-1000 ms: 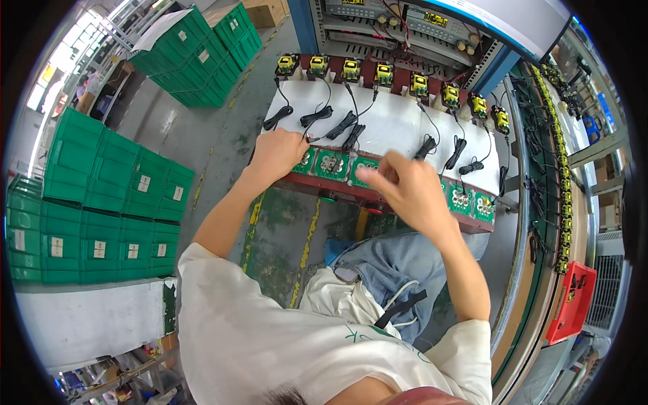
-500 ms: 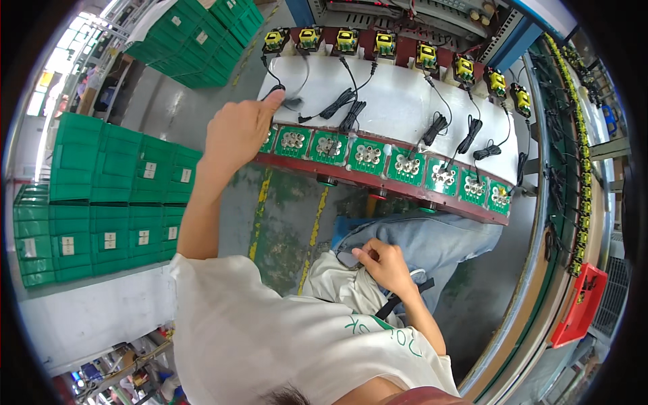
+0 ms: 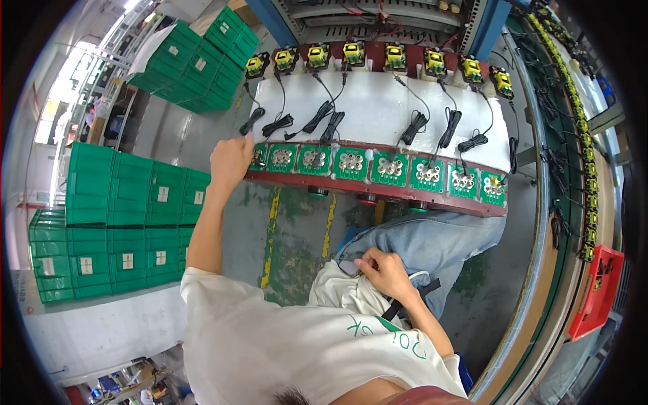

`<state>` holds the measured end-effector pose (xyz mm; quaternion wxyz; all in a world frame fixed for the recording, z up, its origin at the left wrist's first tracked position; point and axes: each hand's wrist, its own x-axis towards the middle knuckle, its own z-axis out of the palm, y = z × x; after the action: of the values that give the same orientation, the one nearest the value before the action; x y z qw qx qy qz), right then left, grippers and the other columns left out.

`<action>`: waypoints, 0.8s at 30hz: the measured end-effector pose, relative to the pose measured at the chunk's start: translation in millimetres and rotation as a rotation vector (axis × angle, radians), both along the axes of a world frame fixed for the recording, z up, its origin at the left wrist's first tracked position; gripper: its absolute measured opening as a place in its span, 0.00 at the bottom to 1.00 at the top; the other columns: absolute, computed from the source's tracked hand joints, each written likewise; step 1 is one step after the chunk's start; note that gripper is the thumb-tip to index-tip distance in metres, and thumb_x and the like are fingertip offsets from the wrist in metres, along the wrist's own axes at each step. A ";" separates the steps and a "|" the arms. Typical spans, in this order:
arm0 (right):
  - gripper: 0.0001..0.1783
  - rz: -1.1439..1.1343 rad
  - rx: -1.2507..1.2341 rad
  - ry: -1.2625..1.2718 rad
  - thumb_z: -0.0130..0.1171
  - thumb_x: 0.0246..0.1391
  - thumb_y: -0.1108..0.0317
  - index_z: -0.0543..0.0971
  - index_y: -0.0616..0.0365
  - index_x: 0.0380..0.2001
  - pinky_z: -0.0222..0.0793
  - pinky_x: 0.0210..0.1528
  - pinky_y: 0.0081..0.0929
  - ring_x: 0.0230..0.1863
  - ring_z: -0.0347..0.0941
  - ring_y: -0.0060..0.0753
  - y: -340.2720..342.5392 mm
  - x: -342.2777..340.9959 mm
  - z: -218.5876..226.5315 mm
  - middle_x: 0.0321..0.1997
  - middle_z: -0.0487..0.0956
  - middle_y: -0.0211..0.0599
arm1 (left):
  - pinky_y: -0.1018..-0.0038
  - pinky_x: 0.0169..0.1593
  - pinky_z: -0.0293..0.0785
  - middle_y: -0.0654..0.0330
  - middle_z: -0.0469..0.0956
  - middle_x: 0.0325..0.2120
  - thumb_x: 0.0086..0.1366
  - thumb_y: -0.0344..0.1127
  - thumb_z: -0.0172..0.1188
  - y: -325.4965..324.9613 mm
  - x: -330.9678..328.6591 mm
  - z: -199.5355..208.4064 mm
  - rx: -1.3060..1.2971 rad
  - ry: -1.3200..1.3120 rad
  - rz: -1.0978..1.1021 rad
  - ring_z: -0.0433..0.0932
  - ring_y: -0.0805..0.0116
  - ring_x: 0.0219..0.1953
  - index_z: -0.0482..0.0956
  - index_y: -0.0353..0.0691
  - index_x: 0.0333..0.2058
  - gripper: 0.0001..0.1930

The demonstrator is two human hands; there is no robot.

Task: Connecting wiring harnesses and components to circuit boards on an assembly line.

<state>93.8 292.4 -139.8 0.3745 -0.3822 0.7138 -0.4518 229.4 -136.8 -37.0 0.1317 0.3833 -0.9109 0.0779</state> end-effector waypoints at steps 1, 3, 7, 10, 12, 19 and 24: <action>0.12 0.036 -0.013 -0.003 0.70 0.67 0.67 0.83 0.65 0.31 0.68 0.28 0.31 0.20 0.71 0.32 -2.3 -5.0 3.0 0.22 0.80 0.35 | 0.50 0.33 0.75 0.40 0.80 0.21 0.82 0.56 0.54 -1.1 2.0 2.2 -0.001 0.121 -0.028 0.75 0.46 0.21 0.80 0.25 0.27 0.35; 0.11 0.109 -0.022 -0.014 0.69 0.66 0.67 0.83 0.63 0.33 0.69 0.28 0.32 0.20 0.72 0.34 -5.8 -17.2 13.5 0.22 0.80 0.35 | 0.54 0.33 0.74 0.42 0.79 0.19 0.82 0.57 0.53 13.8 -12.6 65.3 0.058 0.168 -0.012 0.72 0.51 0.21 0.78 0.25 0.26 0.36; 0.10 0.021 -0.222 -0.264 0.67 0.71 0.66 0.82 0.60 0.48 0.68 0.29 0.25 0.24 0.73 0.22 -52.0 -63.8 80.2 0.26 0.81 0.29 | 0.62 0.36 0.76 0.49 0.77 0.18 0.83 0.62 0.51 22.0 -25.1 135.0 0.361 0.100 0.031 0.77 0.50 0.23 0.78 0.32 0.24 0.37; 0.24 -0.109 -0.343 -0.345 0.60 0.78 0.60 0.69 0.59 0.68 0.78 0.41 0.27 0.36 0.81 0.31 -120.4 -108.0 135.8 0.42 0.86 0.45 | 0.66 0.37 0.77 0.54 0.79 0.20 0.82 0.67 0.49 -11.8 -52.1 135.0 0.567 0.324 0.028 0.80 0.62 0.25 0.83 0.37 0.39 0.34; 0.37 -0.182 -0.318 -0.369 0.59 0.79 0.52 0.59 0.59 0.78 0.80 0.55 0.36 0.47 0.83 0.38 -174.9 -125.0 162.3 0.55 0.83 0.53 | 0.69 0.38 0.77 0.56 0.81 0.23 0.82 0.68 0.49 -61.5 -60.6 99.0 0.462 0.473 0.031 0.80 0.64 0.25 0.83 0.38 0.47 0.34; 0.31 -0.637 -0.304 -0.285 0.60 0.77 0.51 0.67 0.59 0.71 0.80 0.50 0.32 0.47 0.86 0.36 -310.2 -200.6 117.0 0.53 0.85 0.50 | 0.83 0.21 0.61 0.64 0.80 0.26 0.80 0.61 0.61 -117.1 -145.5 37.2 1.539 0.744 -0.138 0.75 0.77 0.21 0.74 0.47 0.53 0.23; 0.26 -0.553 -0.218 -0.457 0.61 0.76 0.52 0.74 0.60 0.64 0.81 0.44 0.32 0.39 0.86 0.34 -321.4 -205.7 138.9 0.50 0.86 0.48 | 0.82 0.19 0.62 0.63 0.79 0.25 0.78 0.57 0.66 -130.3 -147.4 54.6 1.569 0.903 -0.158 0.77 0.76 0.20 0.74 0.46 0.54 0.23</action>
<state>-111.9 -29.0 -0.9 0.3452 -0.1022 0.6357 -0.6829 82.0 -267.1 17.5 0.1822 0.2933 -0.5880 -0.7315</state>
